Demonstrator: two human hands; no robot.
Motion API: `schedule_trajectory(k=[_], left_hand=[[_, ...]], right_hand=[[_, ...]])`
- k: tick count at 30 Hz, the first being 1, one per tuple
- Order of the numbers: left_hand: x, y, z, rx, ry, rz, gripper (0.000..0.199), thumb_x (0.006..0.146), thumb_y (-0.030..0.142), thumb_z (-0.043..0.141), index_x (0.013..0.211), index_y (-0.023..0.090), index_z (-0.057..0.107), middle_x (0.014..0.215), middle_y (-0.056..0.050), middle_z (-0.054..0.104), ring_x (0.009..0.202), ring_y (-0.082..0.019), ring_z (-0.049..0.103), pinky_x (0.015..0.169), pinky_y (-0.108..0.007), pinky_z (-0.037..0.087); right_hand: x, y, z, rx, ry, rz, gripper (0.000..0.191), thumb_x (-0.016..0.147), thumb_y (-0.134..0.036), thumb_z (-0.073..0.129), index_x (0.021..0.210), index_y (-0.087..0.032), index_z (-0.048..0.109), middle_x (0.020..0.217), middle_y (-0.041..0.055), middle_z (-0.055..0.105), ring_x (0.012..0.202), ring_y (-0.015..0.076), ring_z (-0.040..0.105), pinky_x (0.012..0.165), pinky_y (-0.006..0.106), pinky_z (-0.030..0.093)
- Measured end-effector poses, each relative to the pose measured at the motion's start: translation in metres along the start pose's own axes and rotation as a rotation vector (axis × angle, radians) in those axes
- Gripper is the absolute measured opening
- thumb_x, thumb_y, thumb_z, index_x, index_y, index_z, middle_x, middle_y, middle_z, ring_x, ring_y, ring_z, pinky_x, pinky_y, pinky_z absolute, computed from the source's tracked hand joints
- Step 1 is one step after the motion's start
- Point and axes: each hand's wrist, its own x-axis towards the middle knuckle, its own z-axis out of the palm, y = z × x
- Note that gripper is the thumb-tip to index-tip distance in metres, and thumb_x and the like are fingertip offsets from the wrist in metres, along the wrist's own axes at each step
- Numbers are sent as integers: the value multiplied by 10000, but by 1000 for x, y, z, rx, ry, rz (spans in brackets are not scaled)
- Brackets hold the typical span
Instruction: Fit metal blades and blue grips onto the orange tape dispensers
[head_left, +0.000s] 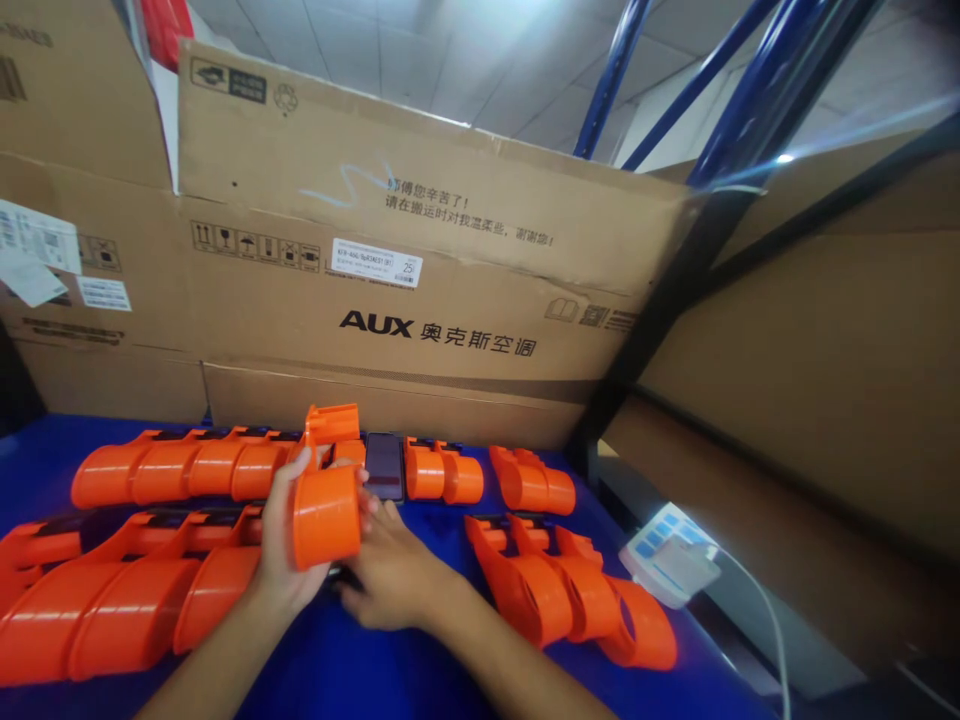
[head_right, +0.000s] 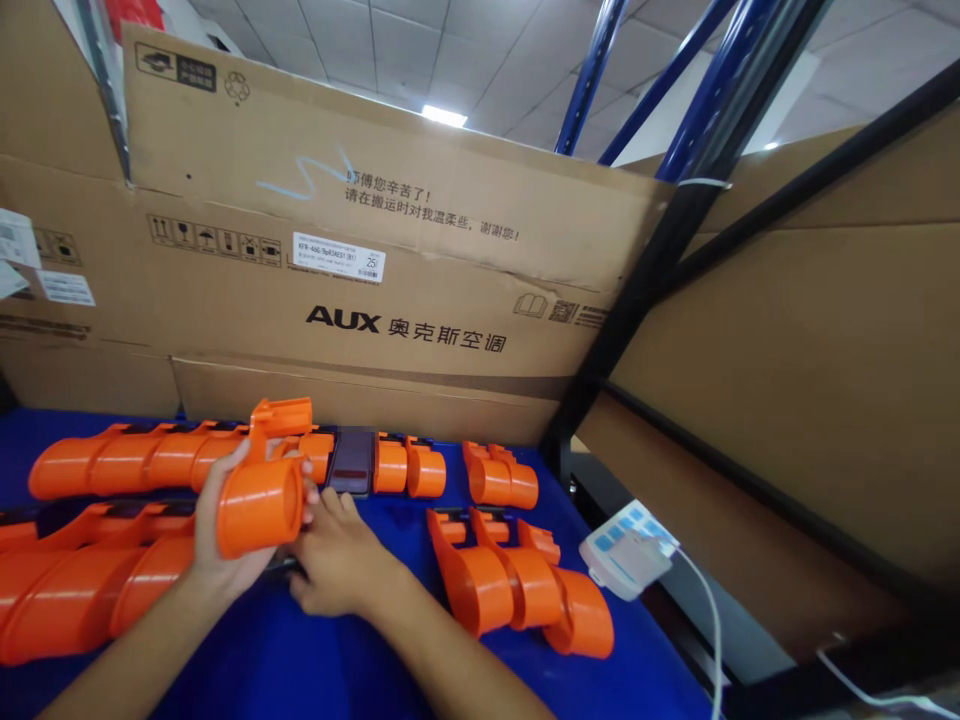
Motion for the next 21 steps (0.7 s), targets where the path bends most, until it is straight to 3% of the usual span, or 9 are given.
schedule_trajectory(k=[6, 12, 21], left_hand=[[1, -1, 0, 33, 10, 5, 292, 923, 442, 589, 1028, 176, 650, 779, -59, 736, 669, -245, 765, 548, -320, 647], [0, -4, 1, 58, 2, -12, 294, 900, 435, 626, 1028, 170, 642, 813, -67, 737, 665, -249, 762, 551, -346, 648], [1, -6, 0, 47, 35, -97, 345, 896, 448, 634, 1024, 131, 679, 775, -89, 746, 657, -257, 757, 549, -342, 640]], right_hand=[[-11, 3, -4, -9, -39, -11, 130, 889, -254, 674, 986, -244, 760, 1317, 98, 568, 1263, 339, 400, 1025, 505, 359], [-31, 9, -20, -34, -85, 64, 110, 906, -256, 648, 899, -216, 750, 1194, 112, 569, 1089, 299, 454, 984, 498, 368], [-35, 14, -19, 16, -63, 102, 275, 862, -299, 733, 1125, -229, 693, 1264, 107, 510, 1201, 325, 409, 1027, 493, 341]])
